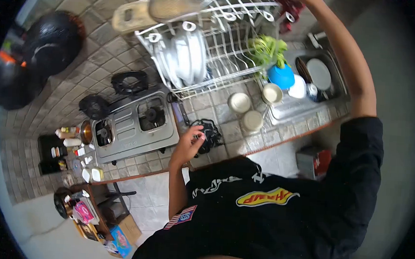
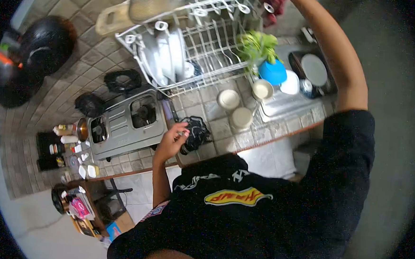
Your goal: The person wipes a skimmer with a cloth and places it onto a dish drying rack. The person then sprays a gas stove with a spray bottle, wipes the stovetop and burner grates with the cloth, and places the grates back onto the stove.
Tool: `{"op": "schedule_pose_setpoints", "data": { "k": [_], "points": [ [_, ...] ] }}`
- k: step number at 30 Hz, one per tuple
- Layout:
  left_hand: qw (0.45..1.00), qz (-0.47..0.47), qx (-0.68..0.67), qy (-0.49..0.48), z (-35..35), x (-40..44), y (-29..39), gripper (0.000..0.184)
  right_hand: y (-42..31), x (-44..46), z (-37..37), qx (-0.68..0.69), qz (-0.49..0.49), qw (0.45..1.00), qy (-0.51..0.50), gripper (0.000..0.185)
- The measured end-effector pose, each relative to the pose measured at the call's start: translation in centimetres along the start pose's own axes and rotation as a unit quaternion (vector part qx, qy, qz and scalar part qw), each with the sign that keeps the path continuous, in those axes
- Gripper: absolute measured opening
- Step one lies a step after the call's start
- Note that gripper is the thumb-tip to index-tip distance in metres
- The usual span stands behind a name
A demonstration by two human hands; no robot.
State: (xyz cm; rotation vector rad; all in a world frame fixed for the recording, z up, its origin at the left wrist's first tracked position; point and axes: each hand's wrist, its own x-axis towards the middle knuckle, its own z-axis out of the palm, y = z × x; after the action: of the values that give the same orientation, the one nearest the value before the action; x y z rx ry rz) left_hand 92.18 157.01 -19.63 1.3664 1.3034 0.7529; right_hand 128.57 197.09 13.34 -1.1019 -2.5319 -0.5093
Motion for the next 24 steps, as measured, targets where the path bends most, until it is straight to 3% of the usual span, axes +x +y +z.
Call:
{"op": "schedule_pose_setpoints", "data": {
  "k": [2, 4, 5, 7, 10, 13, 20, 24],
  "points": [
    [1.000, 0.022, -0.019, 0.007, 0.2, -0.2, -1.7, 0.036, 0.6, 0.2, 0.1, 0.004, 0.018, 0.995, -0.098, 0.032],
    [1.000, 0.021, -0.010, 0.019, 0.2, -0.5, -1.1, 0.036, 3.7, 0.3, 3.4, 0.035, -0.044, 0.998, -0.023, 0.026],
    [1.000, 0.019, -0.010, 0.018, 0.1, -0.7, -0.8, 0.036, 3.3, 0.9, 2.8, 0.034, -0.056, 0.998, -0.015, 0.026],
    [0.999, 0.020, -0.010, 0.024, -0.1, -0.9, -0.9, 0.037, 1.2, 0.4, 1.1, 0.097, -0.089, 0.987, 0.095, 0.023],
    [0.999, 0.024, -0.025, 0.020, 0.0, -0.9, -2.0, 0.039, -1.1, 1.4, -1.6, 0.109, -0.035, 0.991, 0.066, 0.024],
    [1.000, 0.011, 0.015, -0.002, -0.6, -1.2, -1.6, 0.043, -2.0, 2.7, -1.3, 0.116, -0.083, 0.984, 0.109, 0.024],
    [1.000, 0.002, -0.025, -0.002, -1.6, -2.3, -1.0, 0.045, -4.7, 4.9, 0.2, 0.152, -0.055, 0.985, 0.053, 0.022],
    [1.000, 0.010, -0.013, 0.013, -1.8, -3.3, -2.4, 0.044, -5.3, 5.5, 1.5, 0.146, -0.092, 0.982, 0.079, 0.022]
  ]
}}
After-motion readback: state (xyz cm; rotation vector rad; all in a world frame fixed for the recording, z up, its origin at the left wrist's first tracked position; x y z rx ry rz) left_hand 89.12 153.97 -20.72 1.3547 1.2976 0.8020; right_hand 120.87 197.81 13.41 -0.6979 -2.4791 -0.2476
